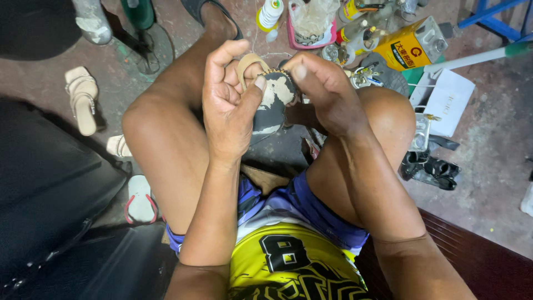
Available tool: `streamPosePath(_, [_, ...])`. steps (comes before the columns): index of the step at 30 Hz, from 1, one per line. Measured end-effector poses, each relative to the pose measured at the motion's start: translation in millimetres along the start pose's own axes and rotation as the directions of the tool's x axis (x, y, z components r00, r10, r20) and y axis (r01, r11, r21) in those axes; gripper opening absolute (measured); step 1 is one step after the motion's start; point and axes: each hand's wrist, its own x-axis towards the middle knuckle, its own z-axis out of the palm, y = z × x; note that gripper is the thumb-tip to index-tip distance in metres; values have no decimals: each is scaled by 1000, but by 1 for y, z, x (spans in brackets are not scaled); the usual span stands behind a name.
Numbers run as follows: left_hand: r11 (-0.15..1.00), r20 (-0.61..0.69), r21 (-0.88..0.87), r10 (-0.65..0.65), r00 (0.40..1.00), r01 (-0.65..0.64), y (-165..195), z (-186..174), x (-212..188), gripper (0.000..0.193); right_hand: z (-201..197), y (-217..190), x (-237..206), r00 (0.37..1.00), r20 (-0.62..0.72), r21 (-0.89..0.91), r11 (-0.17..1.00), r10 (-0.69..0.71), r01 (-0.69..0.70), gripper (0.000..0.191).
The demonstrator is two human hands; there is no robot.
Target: The person sits on the floor and repairs a beige sandal by hand. They peel off a loose black insole, apply a white patch to the sole, and then stitch the sandal using a needle and thread.
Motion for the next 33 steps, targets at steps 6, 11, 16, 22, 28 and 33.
streamPosePath(6, [996, 17, 88, -15, 1000, 13, 0, 18, -9, 48, -4, -11, -16, 993, -41, 28, 994, 107, -106, 7])
streamPosePath(11, [992, 8, 129, 11, 1000, -12, -2, 37, -14, 42, -15, 2, -23, 985, -24, -167, 972, -171, 165, 10])
streamPosePath(16, [983, -4, 181, 28, 1000, -26, -5, 54, -18, 47, -24, 11, -29, 964, -82, -306, 927, -253, 217, 28])
streamPosePath(22, [978, -20, 206, -13, 1000, 17, -6, 71, -17, 46, -43, 3, -33, 978, -30, 27, 978, -208, 209, 32])
streamPosePath(28, [983, 47, 182, -38, 998, 29, 5, 83, -21, 53, -62, 1, -45, 969, 172, 188, 971, -179, 146, 7])
streamPosePath(33, [875, 63, 477, 51, 997, -75, 0, 90, -26, 49, -68, 4, -50, 970, 200, 138, 984, -137, 110, 7])
